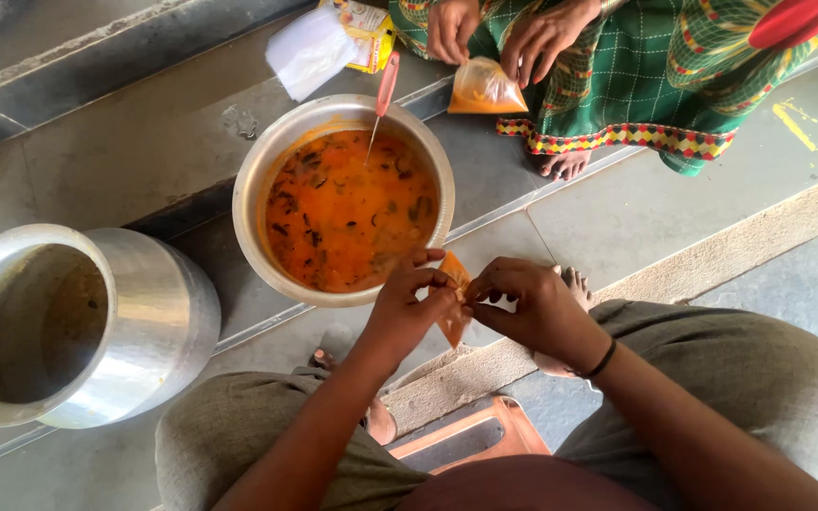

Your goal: The person scoops orange-colored food from a large metal pot into small plastic bags using a ladle. They then tie the bags closed and place them on the floor. A woman sitting nearby also assists with the packaging.

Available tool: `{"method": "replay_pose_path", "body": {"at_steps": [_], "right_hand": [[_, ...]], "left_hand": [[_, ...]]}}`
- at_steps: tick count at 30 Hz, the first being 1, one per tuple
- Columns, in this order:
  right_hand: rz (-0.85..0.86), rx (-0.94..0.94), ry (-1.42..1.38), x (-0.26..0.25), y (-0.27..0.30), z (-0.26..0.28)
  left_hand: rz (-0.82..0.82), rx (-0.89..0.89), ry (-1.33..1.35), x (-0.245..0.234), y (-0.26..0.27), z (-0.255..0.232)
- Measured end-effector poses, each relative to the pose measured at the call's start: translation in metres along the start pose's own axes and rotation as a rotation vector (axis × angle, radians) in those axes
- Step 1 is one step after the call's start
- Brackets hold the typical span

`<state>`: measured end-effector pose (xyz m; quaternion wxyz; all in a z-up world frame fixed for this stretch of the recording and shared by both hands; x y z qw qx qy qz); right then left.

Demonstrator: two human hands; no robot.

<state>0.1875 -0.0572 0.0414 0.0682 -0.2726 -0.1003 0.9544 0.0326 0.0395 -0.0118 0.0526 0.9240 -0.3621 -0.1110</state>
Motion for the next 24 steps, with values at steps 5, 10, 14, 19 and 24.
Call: {"method": "replay_pose_path", "body": {"at_steps": [5,10,14,19,24], "right_hand": [[-0.02,-0.096,0.151,0.001,0.0,0.011],[-0.014,-0.146,0.307,-0.001,-0.001,0.019],[-0.025,-0.241,0.442,0.003,-0.001,0.028],[-0.088,-0.153,0.474,0.003,0.0,0.026],[-0.135,-0.002,0.438,-0.004,0.0,0.017]], "left_hand": [[0.109,-0.377,0.216,0.003,-0.002,0.024],[0.067,-0.269,0.039,0.005,0.0,0.007],[0.052,-0.081,-0.247,0.008,0.006,-0.012],[-0.092,0.401,-0.676,0.015,0.017,-0.042],[-0.074,0.388,-0.604,0.016,0.02,-0.047]]}}
Point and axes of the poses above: each hand's wrist, its own y-axis away from the middle knuckle, its own x-axis out of the palm, z = x × y, the point moved 5 cm from there along -y, towards the middle knuckle, and after that the axes turned 2 degrees about -x, right-handed, at the moved point
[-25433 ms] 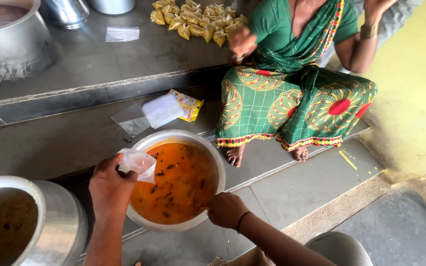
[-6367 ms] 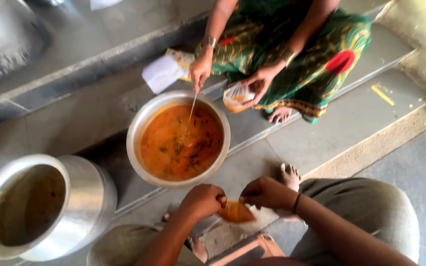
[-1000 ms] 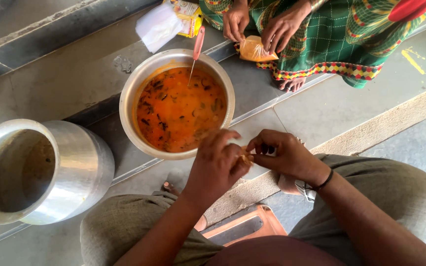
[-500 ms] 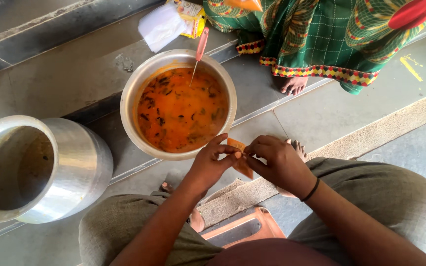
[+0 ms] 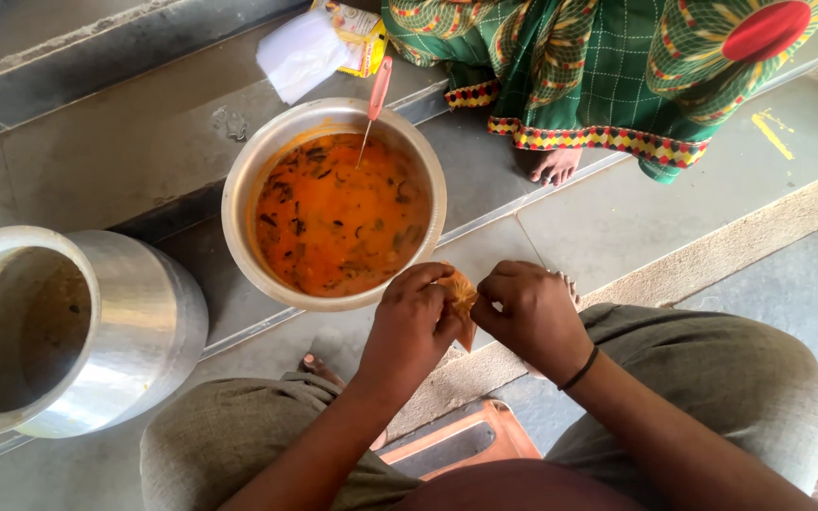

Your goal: The person scoops orange-colored food from a large metal pot into small plastic bags using a ladle. They then tie the bags closed and place them on the floor. A woman sitting nearby also assists with the packaging.

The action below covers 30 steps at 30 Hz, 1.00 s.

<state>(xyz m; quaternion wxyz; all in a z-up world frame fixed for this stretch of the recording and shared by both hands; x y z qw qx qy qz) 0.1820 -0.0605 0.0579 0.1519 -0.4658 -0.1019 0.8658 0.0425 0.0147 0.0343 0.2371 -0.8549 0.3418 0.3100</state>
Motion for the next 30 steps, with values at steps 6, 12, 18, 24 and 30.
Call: {"method": "replay_pose_path", "body": {"at_steps": [6,12,18,24,30], "right_hand": [[0.014,0.129,0.009,0.009,0.005,-0.014],[0.055,0.118,-0.161,0.016,0.001,-0.019],[0.01,0.14,-0.349,-0.004,0.005,-0.017],[0.119,0.325,-0.259,0.006,0.008,-0.032],[0.139,0.438,-0.228,0.04,0.023,-0.074]], "left_hand": [[0.033,-0.005,0.037,0.004,0.0,0.0],[0.062,-0.155,0.142,0.001,0.0,0.011],[-0.061,-0.352,0.165,-0.055,-0.014,0.074],[-0.276,-0.521,-0.054,-0.156,-0.073,0.209],[-0.471,-0.832,-0.091,-0.2,-0.114,0.37]]}}
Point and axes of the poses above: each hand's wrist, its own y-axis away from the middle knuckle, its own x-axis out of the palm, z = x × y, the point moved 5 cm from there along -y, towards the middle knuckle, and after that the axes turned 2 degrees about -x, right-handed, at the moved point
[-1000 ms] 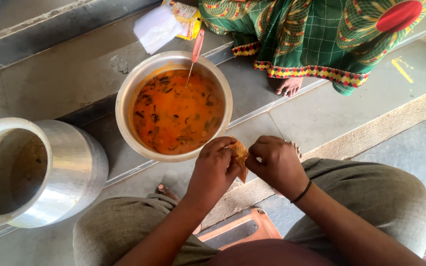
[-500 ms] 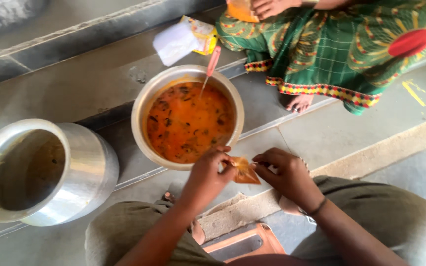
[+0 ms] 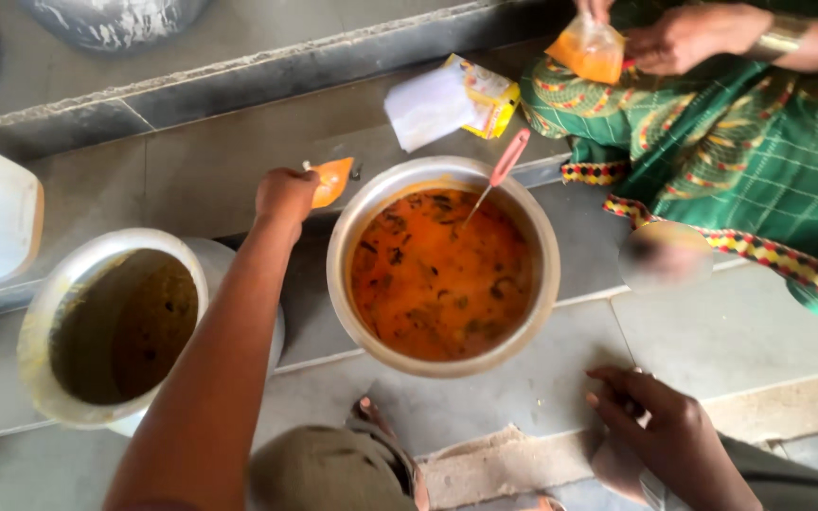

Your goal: The person scoops orange-colored food from a large metal pot into small plastic bags using a ladle. They then tie the bags closed and place them on the floor. A woman sitting nearby also assists with the packaging.

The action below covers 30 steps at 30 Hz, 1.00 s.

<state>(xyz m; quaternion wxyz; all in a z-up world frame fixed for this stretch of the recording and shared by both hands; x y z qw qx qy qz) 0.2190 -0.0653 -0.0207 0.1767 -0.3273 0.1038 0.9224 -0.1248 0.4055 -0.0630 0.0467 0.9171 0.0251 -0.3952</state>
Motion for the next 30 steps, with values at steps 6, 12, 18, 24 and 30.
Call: {"method": "replay_pose_path", "body": {"at_steps": [6,12,18,24,30], "right_hand": [[0.092,0.126,0.063,0.026,-0.012,-0.055],[0.162,0.11,0.07,0.039,-0.013,-0.061],[0.143,-0.137,0.072,0.033,-0.012,-0.023],[0.176,-0.257,0.001,0.016,0.001,0.021],[0.253,-0.417,0.055,0.009,0.016,0.055]], "left_hand": [[0.036,-0.476,0.515,0.054,-0.095,0.079],[-0.136,-0.412,0.547,0.064,-0.12,0.099],[-0.088,-0.019,0.166,-0.007,-0.016,0.015],[0.292,0.389,-0.078,-0.104,0.2,-0.071],[0.737,0.335,-0.301,-0.157,0.412,-0.059]]}}
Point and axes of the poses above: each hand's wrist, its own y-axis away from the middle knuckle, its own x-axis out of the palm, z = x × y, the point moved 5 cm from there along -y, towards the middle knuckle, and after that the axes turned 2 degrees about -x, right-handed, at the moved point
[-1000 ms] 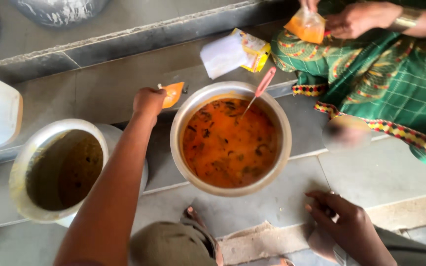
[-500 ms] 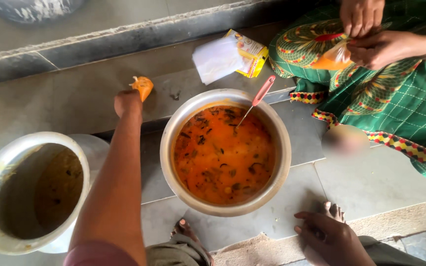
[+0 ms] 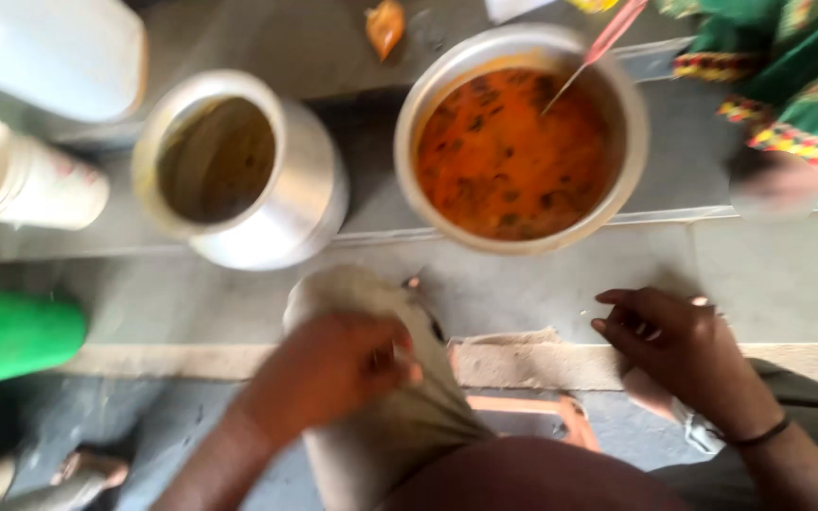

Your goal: The person scoops orange-colored food from a large metal pot into small plastic bags using a ladle. They then tie the bags closed and place them on the floor. A woman sitting nearby also assists with the packaging.

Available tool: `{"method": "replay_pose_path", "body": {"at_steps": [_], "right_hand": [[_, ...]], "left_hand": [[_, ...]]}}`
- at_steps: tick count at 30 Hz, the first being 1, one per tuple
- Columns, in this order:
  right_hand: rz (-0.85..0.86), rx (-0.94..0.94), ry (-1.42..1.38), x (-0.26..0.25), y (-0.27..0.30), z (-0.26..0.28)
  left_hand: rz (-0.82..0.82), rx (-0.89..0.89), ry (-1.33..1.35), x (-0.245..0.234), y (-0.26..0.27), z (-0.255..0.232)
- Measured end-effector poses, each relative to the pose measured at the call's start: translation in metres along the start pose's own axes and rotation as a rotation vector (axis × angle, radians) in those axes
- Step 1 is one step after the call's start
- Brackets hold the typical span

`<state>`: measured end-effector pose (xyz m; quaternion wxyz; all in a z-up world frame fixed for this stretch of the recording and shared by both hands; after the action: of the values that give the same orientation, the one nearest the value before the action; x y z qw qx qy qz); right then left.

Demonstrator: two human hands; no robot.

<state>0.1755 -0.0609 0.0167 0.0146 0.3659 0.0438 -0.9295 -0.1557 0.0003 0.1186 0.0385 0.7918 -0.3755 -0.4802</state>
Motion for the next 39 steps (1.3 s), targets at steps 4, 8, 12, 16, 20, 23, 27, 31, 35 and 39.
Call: {"method": "replay_pose_path", "body": {"at_steps": [4,8,12,16,20,23,27,31,35,39], "right_hand": [[0.109,0.017,0.052,0.016,0.011,0.014],[0.197,-0.005,0.036,0.034,0.02,0.02],[0.294,0.068,0.052,0.05,0.03,0.012],[0.388,0.196,0.093,0.065,0.038,-0.005],[0.455,0.233,0.164,0.071,0.039,-0.022],[0.515,0.213,0.233,0.079,0.046,-0.03],[0.472,0.233,0.108,0.085,0.044,-0.039],[0.442,0.094,0.026,0.093,0.046,-0.039],[0.439,0.042,0.092,0.086,0.043,-0.032],[0.356,-0.012,0.117,0.043,0.036,-0.023]], "left_hand": [[-0.118,0.051,-0.129,0.052,0.07,-0.017],[-0.159,-0.081,-0.203,0.092,0.106,-0.01],[-0.209,-0.08,-0.1,0.1,0.123,0.0],[-0.226,-0.212,0.01,0.1,0.122,0.013],[-0.341,-0.067,0.032,0.099,0.132,0.006],[-0.375,0.086,-0.186,0.11,0.154,-0.003],[-0.423,0.237,-0.341,0.117,0.15,-0.009],[-0.343,0.33,-0.435,0.124,0.108,-0.007],[-0.586,0.349,-0.347,0.099,0.056,-0.014],[-0.596,0.297,-0.21,0.05,-0.015,-0.015]]}}
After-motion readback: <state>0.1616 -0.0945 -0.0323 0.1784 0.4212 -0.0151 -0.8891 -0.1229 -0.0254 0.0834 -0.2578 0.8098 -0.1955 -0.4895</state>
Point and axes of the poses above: each hand's wrist, its own y-axis away from the middle knuckle, its own x-axis out of the palm, z = x × y, the point moved 5 cm from there along -y, towards the middle knuckle, and after that the axes turned 2 degrees about -x, right-handed, at the moved point
